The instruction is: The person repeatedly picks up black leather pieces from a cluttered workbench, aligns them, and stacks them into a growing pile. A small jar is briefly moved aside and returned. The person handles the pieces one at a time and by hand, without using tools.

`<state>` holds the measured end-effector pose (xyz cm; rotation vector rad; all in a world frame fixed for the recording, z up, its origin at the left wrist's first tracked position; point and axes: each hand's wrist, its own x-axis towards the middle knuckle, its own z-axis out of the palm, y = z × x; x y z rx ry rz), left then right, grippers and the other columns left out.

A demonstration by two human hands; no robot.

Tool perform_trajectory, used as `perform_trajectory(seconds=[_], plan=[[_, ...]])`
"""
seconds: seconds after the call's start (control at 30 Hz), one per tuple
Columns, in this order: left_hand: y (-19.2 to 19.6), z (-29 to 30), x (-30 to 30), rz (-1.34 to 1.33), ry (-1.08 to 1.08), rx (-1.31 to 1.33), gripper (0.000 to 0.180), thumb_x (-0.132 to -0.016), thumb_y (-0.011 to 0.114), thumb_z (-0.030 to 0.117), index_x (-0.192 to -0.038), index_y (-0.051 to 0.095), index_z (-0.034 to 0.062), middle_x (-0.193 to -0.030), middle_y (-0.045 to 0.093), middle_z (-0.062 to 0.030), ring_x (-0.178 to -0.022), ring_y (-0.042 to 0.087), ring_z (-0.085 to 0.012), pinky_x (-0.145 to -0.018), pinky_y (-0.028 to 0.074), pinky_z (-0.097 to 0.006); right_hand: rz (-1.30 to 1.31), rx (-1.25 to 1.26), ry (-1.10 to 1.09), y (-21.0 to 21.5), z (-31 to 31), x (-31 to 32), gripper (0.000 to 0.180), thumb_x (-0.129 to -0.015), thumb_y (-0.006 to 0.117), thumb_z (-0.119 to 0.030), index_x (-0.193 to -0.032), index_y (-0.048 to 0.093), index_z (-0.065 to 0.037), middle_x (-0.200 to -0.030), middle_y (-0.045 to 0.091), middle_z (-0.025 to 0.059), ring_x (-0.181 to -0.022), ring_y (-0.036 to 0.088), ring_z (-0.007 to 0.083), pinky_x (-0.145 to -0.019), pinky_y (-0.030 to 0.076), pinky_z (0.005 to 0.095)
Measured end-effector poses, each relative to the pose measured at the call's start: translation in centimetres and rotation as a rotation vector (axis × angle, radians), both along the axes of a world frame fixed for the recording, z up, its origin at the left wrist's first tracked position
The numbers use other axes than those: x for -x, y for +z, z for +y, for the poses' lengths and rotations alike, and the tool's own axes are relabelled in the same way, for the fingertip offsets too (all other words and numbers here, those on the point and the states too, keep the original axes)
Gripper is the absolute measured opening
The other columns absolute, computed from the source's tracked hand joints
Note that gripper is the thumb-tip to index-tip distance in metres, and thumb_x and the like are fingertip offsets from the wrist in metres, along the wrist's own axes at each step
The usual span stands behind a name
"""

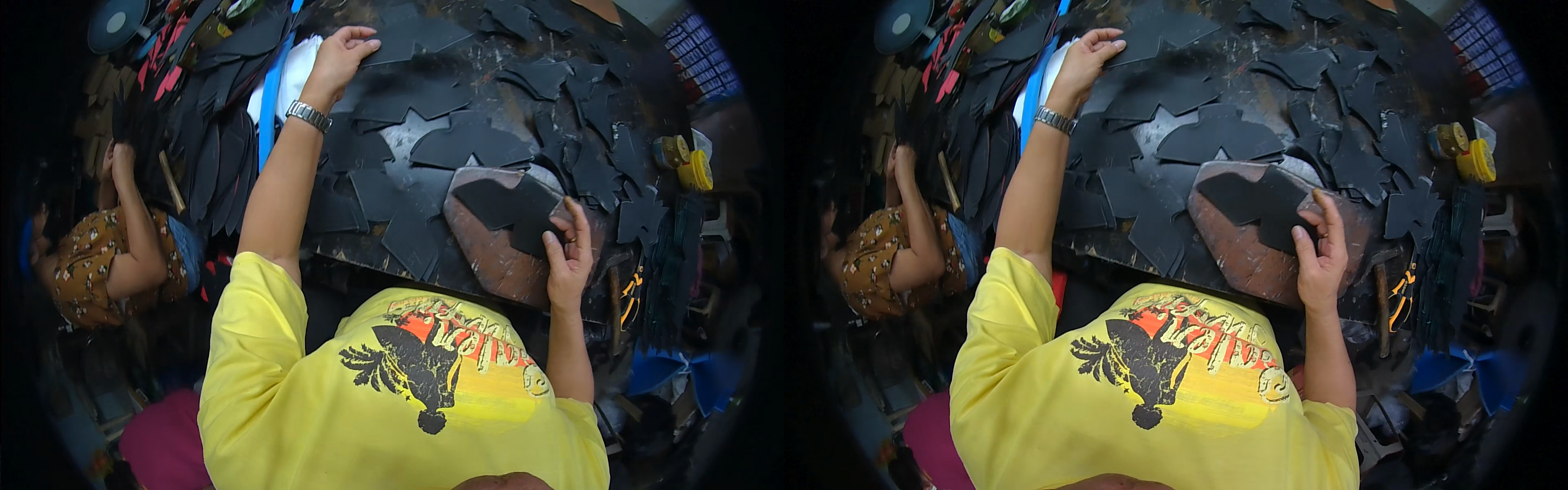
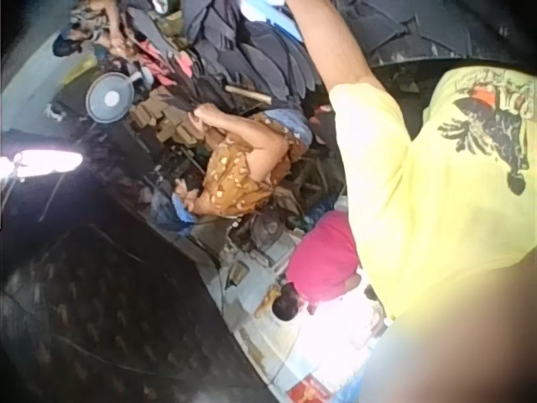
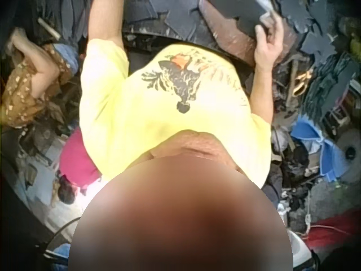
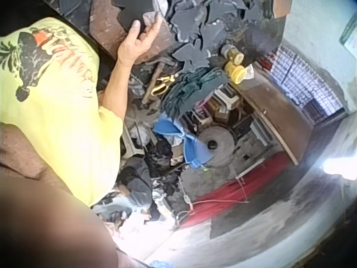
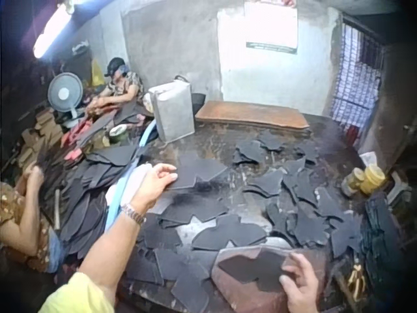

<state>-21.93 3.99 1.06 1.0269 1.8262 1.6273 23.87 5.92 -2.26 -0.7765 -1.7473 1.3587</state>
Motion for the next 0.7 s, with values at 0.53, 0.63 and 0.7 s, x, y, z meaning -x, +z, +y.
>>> perform_trajectory(seconds=[0.53, 0.63, 0.7], plan=[[-4.9, 4.7, 3.9, 0.164, 0.004, 0.241, 0.031, -0.097, 0.068, 0.01, -0.128, 0.069, 0.006, -0.112, 0.073, -0.0067, -0.099, 0.067, -0.0135, -0.089, 0.052, -0.027, 0.053, 0.075, -0.015, 0.0, 0.0, -0.1, 0.061, -0.093, 0.049, 0.011, -0.153, 0.04, 0.003, -0.152, 0.049, 0.0133, -0.12, 0.06, 0.0172, -0.111, 0.04, 0.032], [-5.2, 4.4, 4.3, 0.414, -0.012, 0.301, 0.038, -0.094, 0.074, 0.021, -0.129, 0.069, 0.0073, -0.119, 0.072, -0.0107, -0.106, 0.067, -0.0192, -0.095, 0.052, -0.031, 0.041, 0.07, -0.015, 0.1, 0.0, -0.2, 0.063, -0.092, 0.052, 0.01, -0.153, 0.04, 0.003, -0.152, 0.049, 0.0136, -0.119, 0.06, 0.0166, -0.11, 0.041, 0.0315], [-5.6, 4.6, 4.7, 0.661, -0.027, 0.331, 0.047, -0.092, 0.078, 0.031, -0.132, 0.068, 0.0077, -0.125, 0.071, -0.0147, -0.115, 0.066, -0.0252, -0.101, 0.05, -0.035, 0.029, 0.078, -0.013, 0.1, -0.1, -0.3, 0.065, -0.09, 0.056, 0.01, -0.152, 0.04, 0.004, -0.152, 0.049, 0.014, -0.117, 0.06, 0.0164, -0.108, 0.042, 0.0309]])
